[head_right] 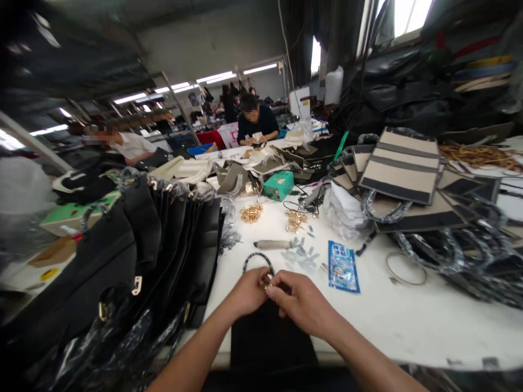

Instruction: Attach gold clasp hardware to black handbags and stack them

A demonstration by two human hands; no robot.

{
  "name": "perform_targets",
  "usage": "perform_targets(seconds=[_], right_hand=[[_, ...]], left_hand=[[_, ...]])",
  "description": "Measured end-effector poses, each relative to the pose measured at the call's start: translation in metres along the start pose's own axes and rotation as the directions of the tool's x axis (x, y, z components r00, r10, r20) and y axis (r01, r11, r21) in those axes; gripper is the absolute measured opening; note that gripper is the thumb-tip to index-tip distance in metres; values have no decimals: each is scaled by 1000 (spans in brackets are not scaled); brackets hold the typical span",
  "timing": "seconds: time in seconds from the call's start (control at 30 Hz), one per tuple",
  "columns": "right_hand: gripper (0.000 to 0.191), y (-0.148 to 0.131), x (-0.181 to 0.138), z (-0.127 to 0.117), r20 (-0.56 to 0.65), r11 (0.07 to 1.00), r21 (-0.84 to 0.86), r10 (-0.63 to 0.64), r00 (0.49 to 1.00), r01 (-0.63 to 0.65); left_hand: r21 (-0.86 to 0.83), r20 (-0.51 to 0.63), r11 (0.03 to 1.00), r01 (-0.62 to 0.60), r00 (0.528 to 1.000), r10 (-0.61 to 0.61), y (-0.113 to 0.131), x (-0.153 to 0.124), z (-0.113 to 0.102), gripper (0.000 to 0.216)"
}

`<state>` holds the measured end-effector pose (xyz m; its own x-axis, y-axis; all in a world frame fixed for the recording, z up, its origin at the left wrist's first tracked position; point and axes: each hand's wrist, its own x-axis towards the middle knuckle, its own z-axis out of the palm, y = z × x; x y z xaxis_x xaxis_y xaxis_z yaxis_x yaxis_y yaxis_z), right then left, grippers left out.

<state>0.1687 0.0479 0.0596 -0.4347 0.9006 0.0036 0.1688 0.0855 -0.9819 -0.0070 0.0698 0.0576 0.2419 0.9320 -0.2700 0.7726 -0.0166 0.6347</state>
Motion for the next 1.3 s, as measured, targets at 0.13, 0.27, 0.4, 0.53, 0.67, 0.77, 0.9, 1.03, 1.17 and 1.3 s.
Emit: perform_targets(seconds=[0.13, 0.27, 0.4, 0.53, 0.67, 0.77, 0.9, 1.03, 1.17, 1.3], right_hand=[[26, 8, -5, -2, -301, 990, -107, -115, 947, 87], [29, 11, 1, 9, -333, 996, -20, -87, 939, 86], [26, 2, -2, 22, -188, 994, -51, -109, 976, 101], [21, -2, -17, 12, -75, 984, -136, -124, 989, 113], [27, 13, -32, -11, -30, 976, -210, 52, 998, -57], [26, 31, -37, -16, -165, 956, -262, 89, 982, -131], [25, 45, -38, -1, -371, 961, -258, -4, 929, -98], [25, 49, -38, 12, -415, 965, -168, 117, 902, -203], [21, 49, -40, 17, -434, 930, -268, 115, 893, -250], [15, 46, -42, 21, -422, 861, -467, -17, 906, -201]], left_hand=[[99, -27, 995, 4, 1000, -1, -5, 8, 7, 23], [310, -25, 951, -15, 999, 24, -5, 8, 11, 40], [338, 27, 936, -100, 995, 97, -10, 7, 11, 30], [325, 37, 942, -81, 997, 73, -14, 11, 11, 36], [182, 42, 980, -86, 996, 79, -17, 17, 9, 44], [40, 107, 989, -139, 985, 134, -20, 20, 5, 34], [-57, 178, 989, -137, 973, 145, -24, 22, 2, 27], [-142, 238, 984, -110, 961, 142, -27, 25, 2, 24], [-178, 265, 980, -92, 954, 138, -31, 27, 5, 22], [-204, 253, 976, -82, 958, 133, -32, 25, 6, 24]])
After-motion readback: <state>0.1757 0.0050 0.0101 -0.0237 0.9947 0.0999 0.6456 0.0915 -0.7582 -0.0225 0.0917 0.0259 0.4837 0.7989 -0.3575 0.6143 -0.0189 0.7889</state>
